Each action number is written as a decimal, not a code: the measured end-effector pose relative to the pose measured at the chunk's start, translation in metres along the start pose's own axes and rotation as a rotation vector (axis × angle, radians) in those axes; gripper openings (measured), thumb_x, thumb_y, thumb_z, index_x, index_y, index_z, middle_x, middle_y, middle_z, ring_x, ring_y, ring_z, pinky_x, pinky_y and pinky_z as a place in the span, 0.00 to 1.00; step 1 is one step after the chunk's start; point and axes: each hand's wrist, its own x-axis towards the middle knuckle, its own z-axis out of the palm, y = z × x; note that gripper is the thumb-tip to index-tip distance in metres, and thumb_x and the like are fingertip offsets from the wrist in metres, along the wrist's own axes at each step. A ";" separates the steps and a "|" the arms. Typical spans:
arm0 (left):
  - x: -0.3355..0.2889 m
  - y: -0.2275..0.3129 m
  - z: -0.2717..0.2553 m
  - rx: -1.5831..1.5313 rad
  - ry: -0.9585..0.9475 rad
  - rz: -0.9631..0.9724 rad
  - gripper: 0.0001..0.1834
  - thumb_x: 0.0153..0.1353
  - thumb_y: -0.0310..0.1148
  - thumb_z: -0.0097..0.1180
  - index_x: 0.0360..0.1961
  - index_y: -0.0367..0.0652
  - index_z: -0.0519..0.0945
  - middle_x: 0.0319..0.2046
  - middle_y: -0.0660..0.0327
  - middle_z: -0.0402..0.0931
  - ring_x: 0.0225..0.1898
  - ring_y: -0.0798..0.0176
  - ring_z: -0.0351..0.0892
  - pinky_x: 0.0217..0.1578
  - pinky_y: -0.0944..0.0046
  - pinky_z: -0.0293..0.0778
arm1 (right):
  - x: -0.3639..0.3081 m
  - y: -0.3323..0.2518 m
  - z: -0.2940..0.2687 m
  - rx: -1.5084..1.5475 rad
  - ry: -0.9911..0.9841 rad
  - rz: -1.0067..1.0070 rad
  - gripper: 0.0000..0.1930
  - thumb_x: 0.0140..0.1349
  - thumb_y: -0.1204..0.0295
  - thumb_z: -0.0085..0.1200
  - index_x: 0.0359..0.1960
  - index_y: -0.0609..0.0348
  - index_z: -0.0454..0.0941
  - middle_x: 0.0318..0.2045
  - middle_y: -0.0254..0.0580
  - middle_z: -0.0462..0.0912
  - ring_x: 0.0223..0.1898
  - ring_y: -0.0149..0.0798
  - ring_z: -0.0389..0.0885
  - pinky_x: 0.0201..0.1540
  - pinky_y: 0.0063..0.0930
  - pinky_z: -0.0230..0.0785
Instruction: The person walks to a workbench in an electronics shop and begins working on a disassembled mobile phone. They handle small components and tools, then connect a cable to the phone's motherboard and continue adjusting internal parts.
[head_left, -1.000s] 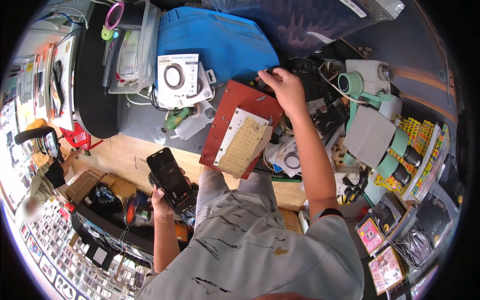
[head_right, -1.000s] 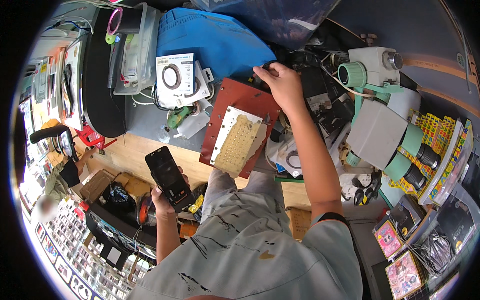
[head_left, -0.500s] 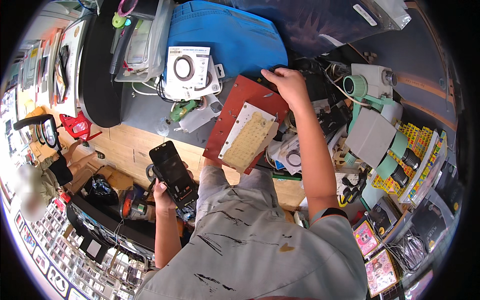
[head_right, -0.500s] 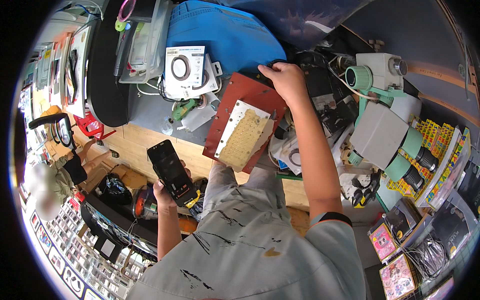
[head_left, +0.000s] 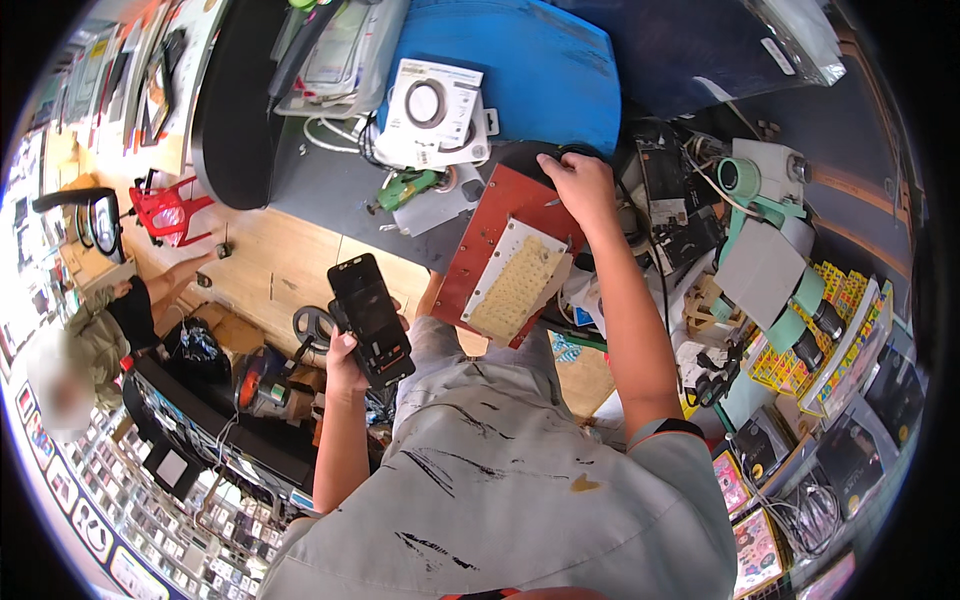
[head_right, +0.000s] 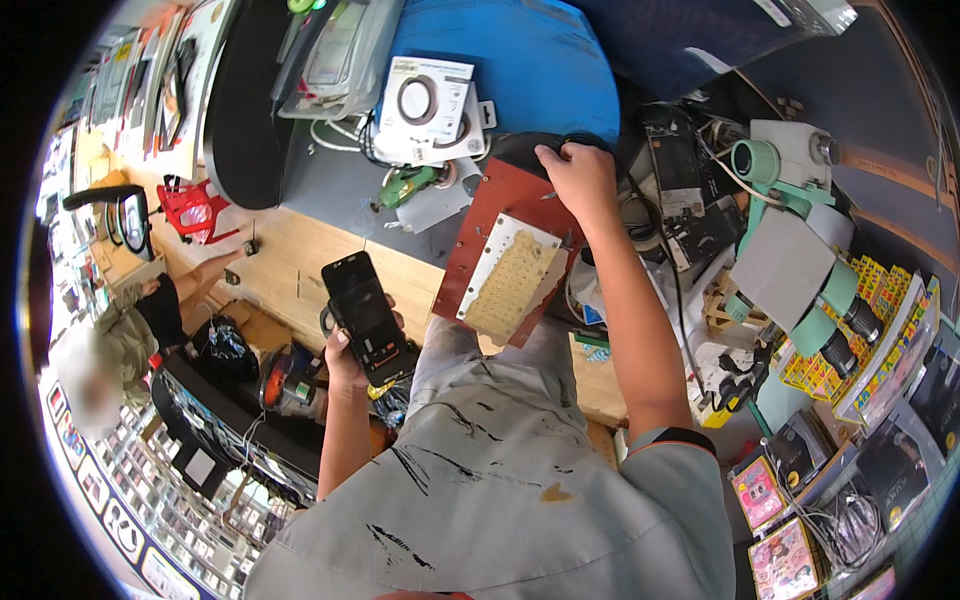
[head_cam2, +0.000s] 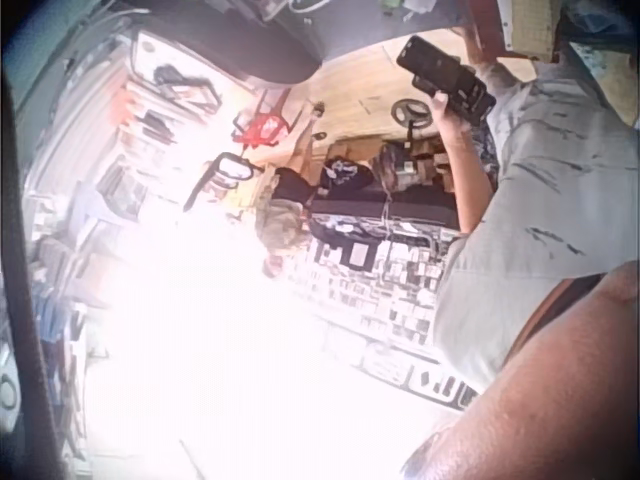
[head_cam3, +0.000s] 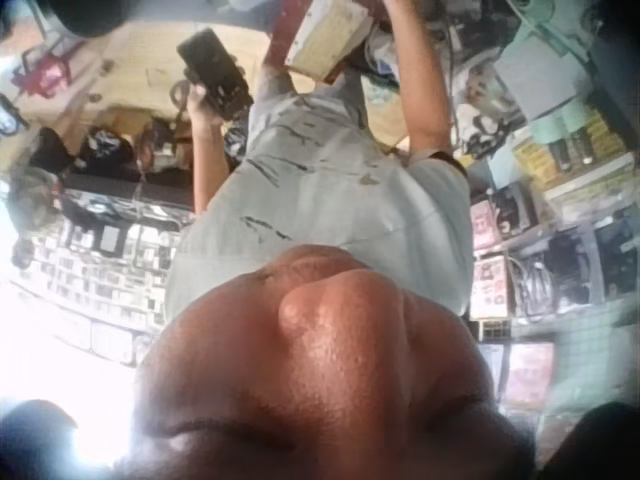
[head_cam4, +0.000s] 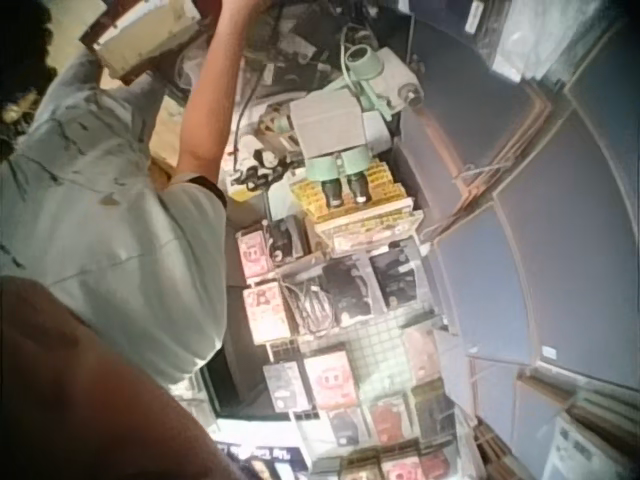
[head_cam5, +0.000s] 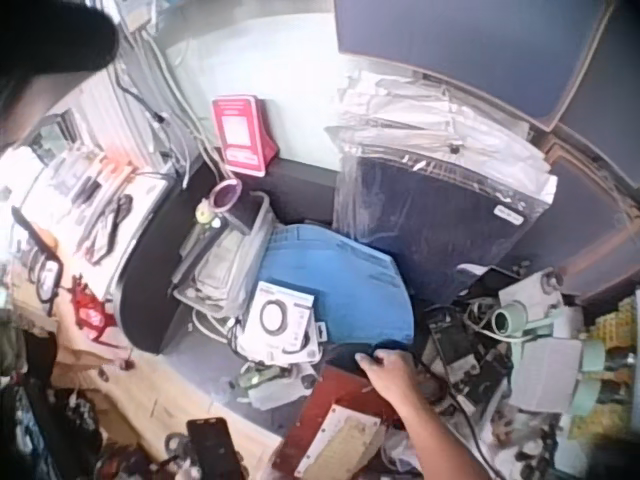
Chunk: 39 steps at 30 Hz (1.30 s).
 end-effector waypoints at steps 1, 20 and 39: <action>0.001 -0.004 -0.005 -0.020 -0.017 -0.004 0.46 0.55 0.49 0.68 0.70 0.36 0.67 0.55 0.48 0.77 0.50 0.49 0.84 0.44 0.51 0.89 | -0.002 -0.002 0.003 -0.030 0.039 -0.035 0.26 0.64 0.51 0.64 0.22 0.66 0.81 0.21 0.60 0.80 0.27 0.64 0.79 0.36 0.51 0.71; 0.000 -0.084 -0.052 -0.120 -0.024 -0.007 0.43 0.60 0.45 0.65 0.73 0.42 0.63 0.55 0.48 0.80 0.49 0.51 0.87 0.47 0.52 0.88 | 0.006 0.000 0.007 -0.195 0.095 -0.049 0.27 0.64 0.47 0.60 0.27 0.65 0.85 0.31 0.63 0.86 0.39 0.65 0.83 0.47 0.53 0.72; 0.006 0.027 -0.058 0.096 -0.039 0.120 0.38 0.64 0.54 0.60 0.66 0.36 0.74 0.53 0.48 0.83 0.47 0.55 0.87 0.49 0.55 0.85 | 0.014 -0.009 0.002 -0.361 0.004 0.025 0.31 0.63 0.42 0.54 0.40 0.62 0.91 0.45 0.60 0.89 0.51 0.63 0.86 0.57 0.50 0.76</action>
